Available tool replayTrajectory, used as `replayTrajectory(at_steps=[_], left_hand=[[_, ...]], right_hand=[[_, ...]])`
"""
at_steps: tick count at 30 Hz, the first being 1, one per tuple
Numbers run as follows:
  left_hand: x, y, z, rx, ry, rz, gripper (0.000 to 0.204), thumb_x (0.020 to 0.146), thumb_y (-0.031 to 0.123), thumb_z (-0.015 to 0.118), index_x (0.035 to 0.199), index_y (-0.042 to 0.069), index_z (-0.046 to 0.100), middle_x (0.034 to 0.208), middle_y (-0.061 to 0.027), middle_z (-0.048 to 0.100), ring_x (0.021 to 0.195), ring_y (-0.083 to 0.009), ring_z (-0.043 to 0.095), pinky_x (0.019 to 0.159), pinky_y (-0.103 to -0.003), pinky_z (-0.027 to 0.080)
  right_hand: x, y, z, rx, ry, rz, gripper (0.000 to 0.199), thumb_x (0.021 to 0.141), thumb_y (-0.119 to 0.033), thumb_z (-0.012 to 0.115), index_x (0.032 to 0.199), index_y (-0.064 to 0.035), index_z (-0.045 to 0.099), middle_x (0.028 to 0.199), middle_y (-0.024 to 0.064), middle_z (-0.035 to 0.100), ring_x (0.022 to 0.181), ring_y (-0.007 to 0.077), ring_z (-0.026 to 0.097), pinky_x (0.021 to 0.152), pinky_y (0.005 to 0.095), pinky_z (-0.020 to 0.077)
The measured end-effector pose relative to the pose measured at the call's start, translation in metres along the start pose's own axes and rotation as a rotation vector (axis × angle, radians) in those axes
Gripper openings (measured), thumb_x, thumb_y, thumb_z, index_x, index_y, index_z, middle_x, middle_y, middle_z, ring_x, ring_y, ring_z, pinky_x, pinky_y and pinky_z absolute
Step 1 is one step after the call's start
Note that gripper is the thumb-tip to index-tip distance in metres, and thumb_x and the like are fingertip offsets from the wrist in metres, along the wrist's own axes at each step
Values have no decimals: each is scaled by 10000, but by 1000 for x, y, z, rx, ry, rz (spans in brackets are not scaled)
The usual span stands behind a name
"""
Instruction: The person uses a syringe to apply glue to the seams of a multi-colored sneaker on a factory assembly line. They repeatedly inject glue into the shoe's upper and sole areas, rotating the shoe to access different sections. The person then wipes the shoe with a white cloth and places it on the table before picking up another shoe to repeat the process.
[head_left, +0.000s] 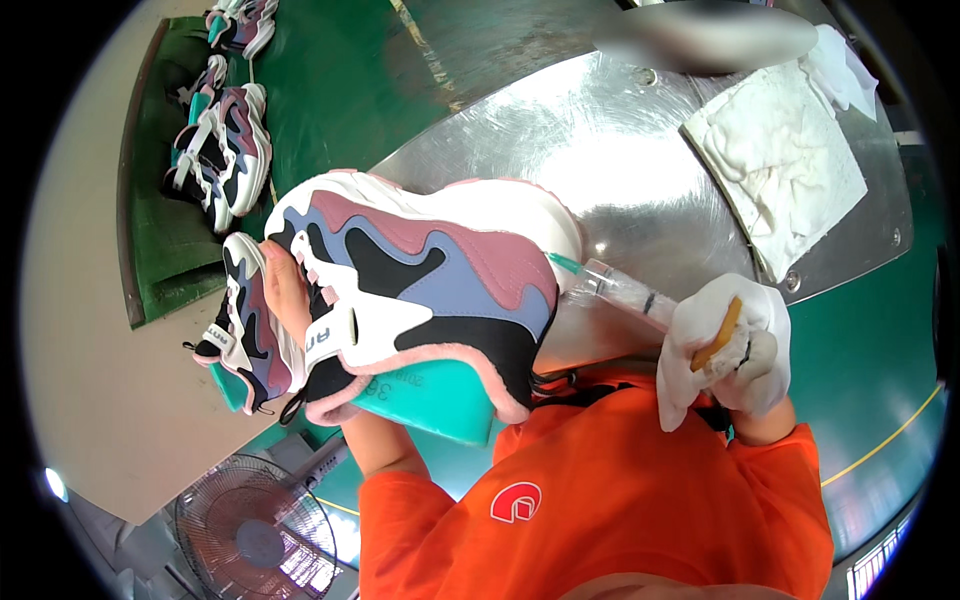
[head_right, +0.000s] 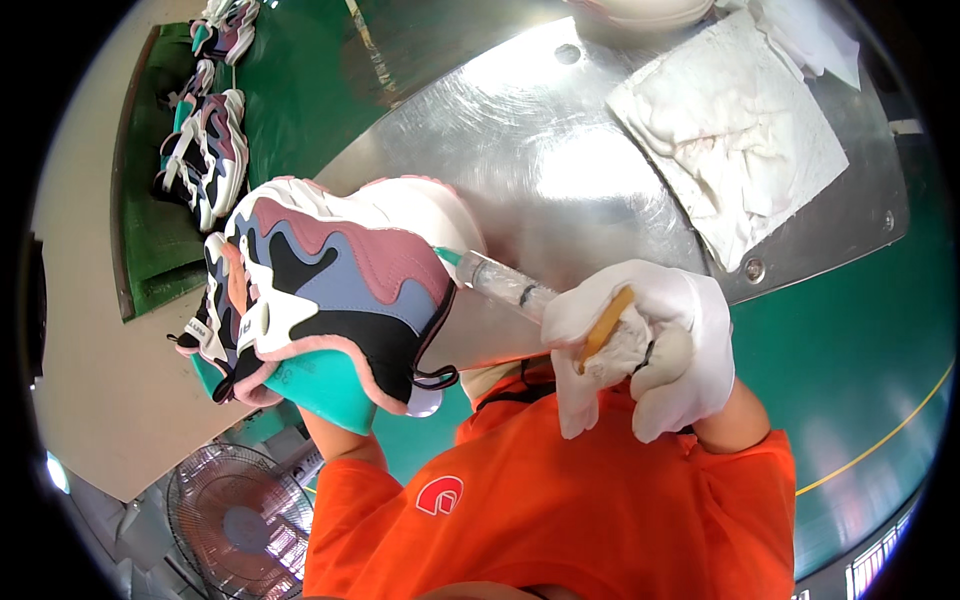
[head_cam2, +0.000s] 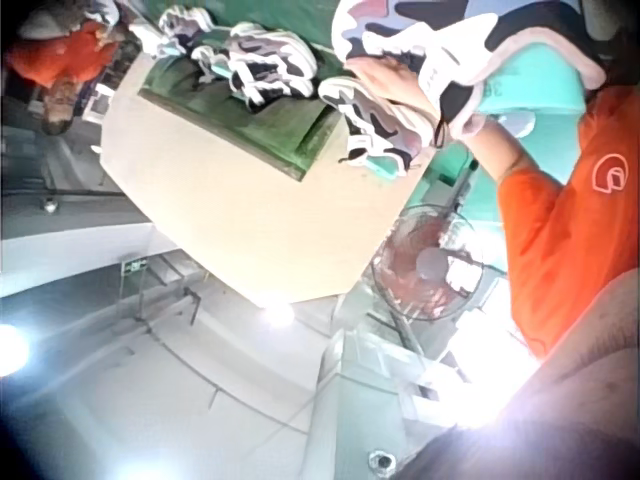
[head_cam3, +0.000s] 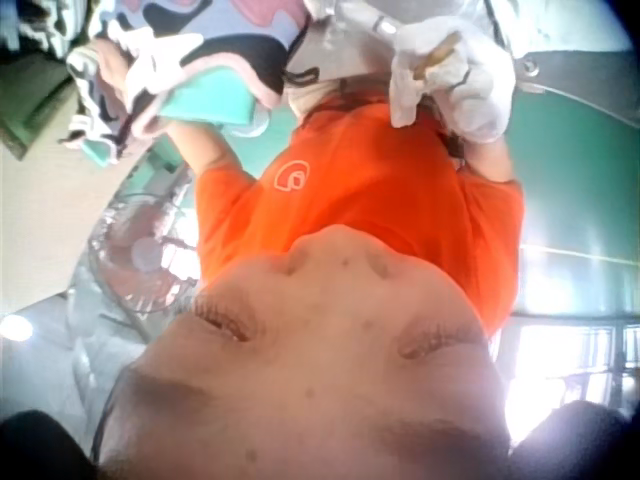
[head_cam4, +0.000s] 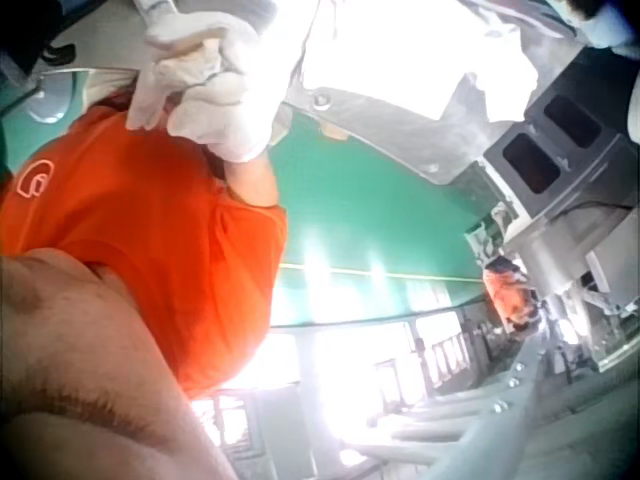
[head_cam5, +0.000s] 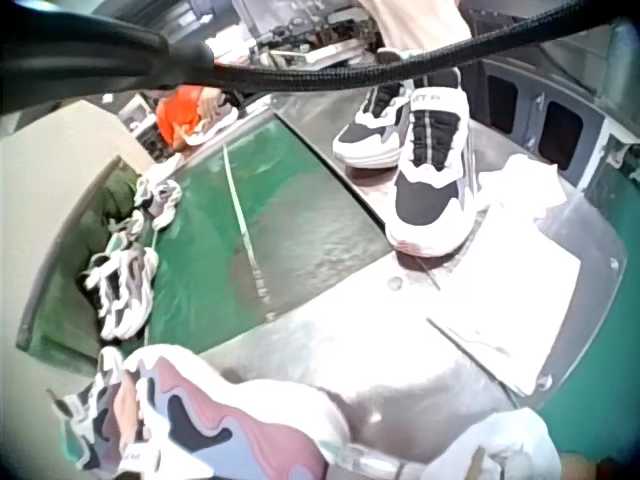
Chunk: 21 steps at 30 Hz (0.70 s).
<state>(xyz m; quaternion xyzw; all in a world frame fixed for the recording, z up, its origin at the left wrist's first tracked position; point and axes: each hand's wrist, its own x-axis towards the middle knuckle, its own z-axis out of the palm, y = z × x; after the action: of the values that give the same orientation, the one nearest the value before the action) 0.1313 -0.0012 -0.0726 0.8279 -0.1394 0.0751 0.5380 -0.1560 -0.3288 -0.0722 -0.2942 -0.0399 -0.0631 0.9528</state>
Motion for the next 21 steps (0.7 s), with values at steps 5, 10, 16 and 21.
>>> replayTrajectory(at_steps=[5, 10, 16, 21], left_hand=[[-16, 16, 16, 606, 41, 530, 359, 982, 381, 550, 938, 30, 615, 828, -4, 600, 743, -58, 540, 688, -197, 421], [-5, -31, -20, -42, -26, -144, 296, 954, 262, 574, 1114, 14, 586, 1145, -97, 626, 973, -143, 617, 916, -278, 493], [-1, 57, 31, 294, -453, -81, 402, 927, 307, 580, 1161, -19, 561, 1119, -125, 653, 961, -252, 655, 833, -413, 541], [-52, 65, 4, 94, -382, -427, 439, 919, 319, 602, 1192, -22, 557, 1150, -122, 642, 1027, -263, 628, 908, -433, 500]], right_hand=[[-1, -1, -2, 55, 110, 82, 493, 595, 143, 633, 1073, 146, 511, 724, 206, 617, 627, 251, 634, 550, 317, 521], [2, 5, -8, 55, 106, 38, 513, 620, 151, 609, 1121, 141, 500, 736, 170, 613, 677, 229, 631, 618, 321, 537], [9, 22, -13, 114, 49, -99, 581, 645, 135, 651, 1197, 149, 471, 798, 159, 613, 722, 201, 628, 687, 294, 538], [9, 31, -18, 146, -44, -143, 628, 697, -46, 801, 1181, 140, 446, 856, 189, 586, 758, 266, 651, 676, 388, 576]])
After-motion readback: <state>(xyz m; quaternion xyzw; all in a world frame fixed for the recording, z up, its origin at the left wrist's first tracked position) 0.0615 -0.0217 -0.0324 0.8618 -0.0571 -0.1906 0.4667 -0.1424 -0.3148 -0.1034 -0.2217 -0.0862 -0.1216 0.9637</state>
